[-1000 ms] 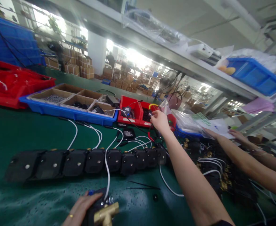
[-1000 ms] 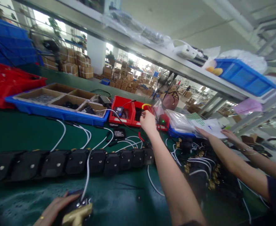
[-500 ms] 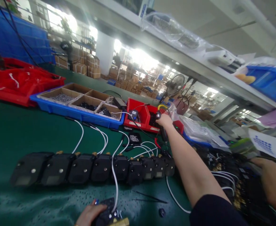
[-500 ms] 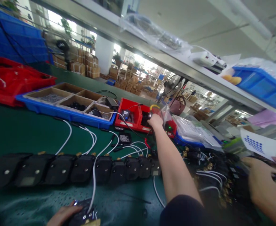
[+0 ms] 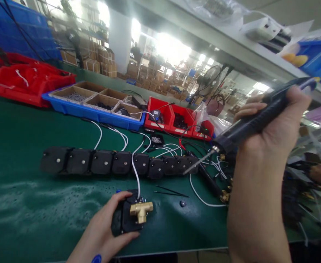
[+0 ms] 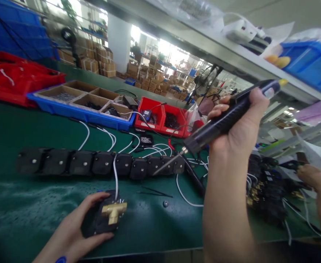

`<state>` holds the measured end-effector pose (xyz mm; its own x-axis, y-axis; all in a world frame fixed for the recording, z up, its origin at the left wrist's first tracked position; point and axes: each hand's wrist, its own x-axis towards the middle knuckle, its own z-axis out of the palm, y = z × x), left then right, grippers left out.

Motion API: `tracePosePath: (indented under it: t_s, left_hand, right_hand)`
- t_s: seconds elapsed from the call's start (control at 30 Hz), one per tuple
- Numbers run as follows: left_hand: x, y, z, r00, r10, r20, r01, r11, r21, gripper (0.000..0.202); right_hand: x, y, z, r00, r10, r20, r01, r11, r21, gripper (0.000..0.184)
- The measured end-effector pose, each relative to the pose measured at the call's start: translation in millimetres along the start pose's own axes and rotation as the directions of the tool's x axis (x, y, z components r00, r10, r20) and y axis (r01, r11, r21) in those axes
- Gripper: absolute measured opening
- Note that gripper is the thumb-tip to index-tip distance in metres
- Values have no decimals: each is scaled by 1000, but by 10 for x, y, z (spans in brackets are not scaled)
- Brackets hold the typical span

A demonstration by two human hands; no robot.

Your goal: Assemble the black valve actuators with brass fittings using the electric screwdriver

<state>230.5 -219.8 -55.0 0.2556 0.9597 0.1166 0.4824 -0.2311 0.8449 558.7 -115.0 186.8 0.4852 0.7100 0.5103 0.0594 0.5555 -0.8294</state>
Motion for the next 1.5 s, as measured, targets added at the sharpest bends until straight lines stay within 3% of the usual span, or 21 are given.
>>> tracePosePath:
  t_s: [0.03,0.1,0.17,0.33,0.5,0.8,0.97,1.17,1.3,1.5]
  left_hand:
    - [14,22,-6,1000,1,6,-1,1000,-2,66]
    - [35,56,-17,1000,4,19,-4,1000,3,64]
    - [46,71,-22,1000,8,28,-8,1000,14,62]
    - [70,-3,-12,998,52,18,-53,998,39,59]
    - [117,-121,-26,993,113,18,-114,992,46,61]
    - [156,-200,-38,985,172,-13,-171,984,46,62]
    - [162,-52,-89,985,174,-10,-174,984,30,57]
    - [154,176,-145,977,207,49,-208,978,20,44]
    - [143,238,-57,981,184,65,-184,983,5,46]
    - [133,295,69,973,214,90,-210,976,-58,50]
  right_hand:
    - [-196,-78,10,998,64,5,-64,994,90,27]
    - [-601,-161,58,940,331,79,-338,887,314,20]
    - [-987,-154,117,883,446,147,-468,804,367,25]
    - [-1728,16,188,899,406,162,-437,812,387,41]
    - [-2110,89,252,885,435,163,-459,762,456,48]
    - [-2221,191,329,857,476,197,-507,711,486,40]
    - [-2227,146,316,878,424,223,-474,694,542,44]
    - [-1992,-141,242,948,227,222,-302,862,407,27]
    - [-1758,-378,330,963,125,239,-185,950,251,39]
    - [-1620,-410,443,893,72,445,-182,961,209,63]
